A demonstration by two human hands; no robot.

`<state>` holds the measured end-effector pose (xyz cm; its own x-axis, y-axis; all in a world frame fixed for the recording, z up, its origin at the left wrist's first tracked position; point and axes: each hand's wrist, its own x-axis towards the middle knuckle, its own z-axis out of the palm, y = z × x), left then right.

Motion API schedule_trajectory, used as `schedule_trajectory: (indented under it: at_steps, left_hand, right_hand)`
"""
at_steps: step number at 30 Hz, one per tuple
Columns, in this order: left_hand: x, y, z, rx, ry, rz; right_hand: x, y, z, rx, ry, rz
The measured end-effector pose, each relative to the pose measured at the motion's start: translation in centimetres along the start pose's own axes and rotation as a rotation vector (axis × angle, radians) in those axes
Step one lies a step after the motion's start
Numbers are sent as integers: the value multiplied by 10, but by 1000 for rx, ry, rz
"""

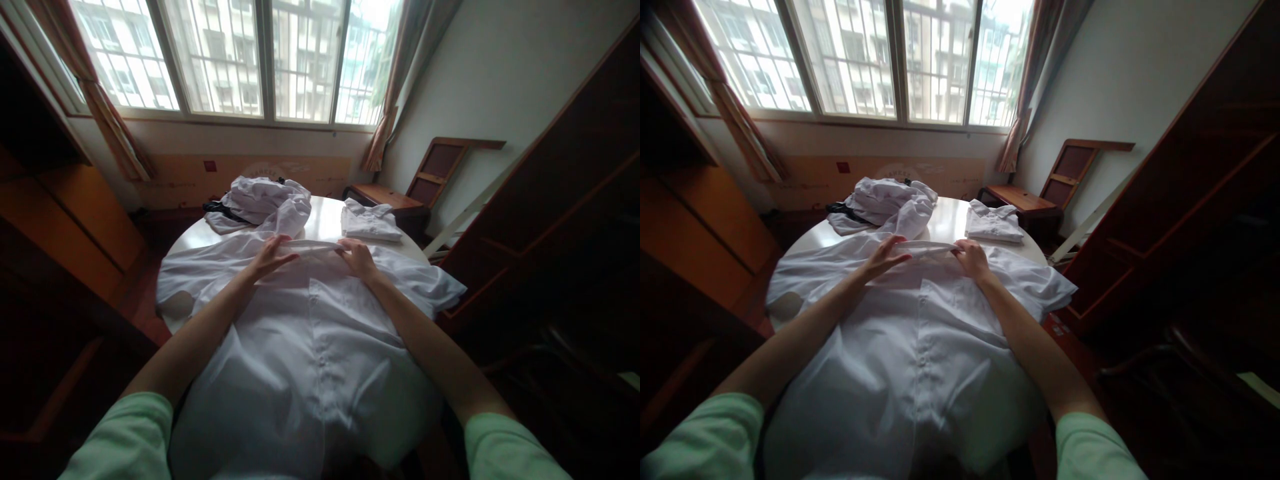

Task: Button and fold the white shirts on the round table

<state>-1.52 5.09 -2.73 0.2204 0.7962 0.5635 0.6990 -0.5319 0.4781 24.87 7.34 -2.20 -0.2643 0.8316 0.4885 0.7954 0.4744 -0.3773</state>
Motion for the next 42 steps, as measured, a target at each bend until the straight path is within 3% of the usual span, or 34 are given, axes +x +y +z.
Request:
schedule_trajectory:
  at_steps: [2, 5, 9, 16, 26, 42]
  left_hand:
    - [0, -4, 1, 74, -62, 80]
    - [2, -8, 1, 128, -75, 86]
    - [2, -6, 1, 87, 34, 49]
    - [-1, 16, 2, 0, 172, 117]
    - [-3, 44, -8, -119, 389, -7]
    - [-2, 45, -9, 8, 302, 14]
  right_hand:
    - [0, -2, -2, -18, 21, 19]
    - [-1, -4, -4, -40, 38, 9]
    - [-3, -9, -5, -112, 43, -38]
    - [-7, -30, -1, -73, 36, -225]
    - [-14, -52, -9, -151, 108, -313]
    - [-19, -54, -11, -219, -54, -212]
